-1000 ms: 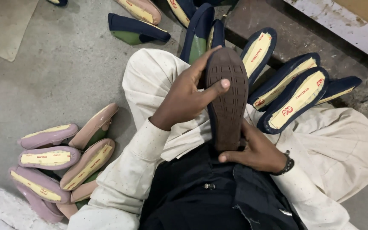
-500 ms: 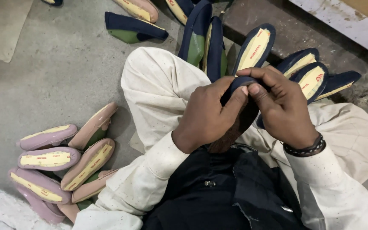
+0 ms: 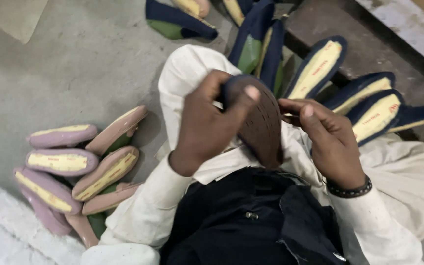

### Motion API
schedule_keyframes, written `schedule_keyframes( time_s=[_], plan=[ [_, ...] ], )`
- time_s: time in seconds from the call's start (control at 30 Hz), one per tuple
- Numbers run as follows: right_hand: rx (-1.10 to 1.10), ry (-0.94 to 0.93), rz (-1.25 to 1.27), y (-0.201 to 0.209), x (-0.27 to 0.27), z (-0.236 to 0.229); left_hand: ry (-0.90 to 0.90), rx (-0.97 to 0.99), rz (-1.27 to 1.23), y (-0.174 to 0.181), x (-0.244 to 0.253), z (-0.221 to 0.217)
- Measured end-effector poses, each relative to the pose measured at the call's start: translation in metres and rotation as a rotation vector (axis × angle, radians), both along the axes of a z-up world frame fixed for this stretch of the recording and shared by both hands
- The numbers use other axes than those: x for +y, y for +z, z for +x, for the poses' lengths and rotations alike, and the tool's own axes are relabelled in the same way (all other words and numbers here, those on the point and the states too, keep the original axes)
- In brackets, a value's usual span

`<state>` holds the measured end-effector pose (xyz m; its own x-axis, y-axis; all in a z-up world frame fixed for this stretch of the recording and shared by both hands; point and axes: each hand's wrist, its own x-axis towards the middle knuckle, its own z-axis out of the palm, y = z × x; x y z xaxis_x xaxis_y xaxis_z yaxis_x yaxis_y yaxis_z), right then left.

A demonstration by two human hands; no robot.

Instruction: The person is manually attaching rubber soles to shoe uppers by taking heated soles from a box and pressing them onto the uppers.

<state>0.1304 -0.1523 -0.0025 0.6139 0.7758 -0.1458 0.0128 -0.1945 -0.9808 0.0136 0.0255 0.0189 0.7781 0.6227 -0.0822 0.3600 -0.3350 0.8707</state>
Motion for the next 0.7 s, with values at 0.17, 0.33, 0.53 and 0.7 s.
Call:
schedule_keyframes(
  time_s=[0.17, 0.33, 0.53, 0.7],
  plan=[
    [-0.349, -0.027, -0.001, -0.010, 0.012, -0.008, 0.546, -0.395, -0.296, -0.014, 0.046, -0.036],
    [-0.237, -0.070, -0.130, -0.005, 0.021, -0.013, 0.928, -0.465, -0.547, -0.017, 0.098, -0.054],
    [0.054, -0.067, -0.371, 0.004, 0.039, -0.026, 1.255, -0.835, -0.407, -0.136, 0.205, -0.063],
    [0.072, -0.042, -0.463, 0.009, 0.049, -0.032, 1.268, -0.618, 0.270, -0.303, 0.284, -0.098]
  ],
)
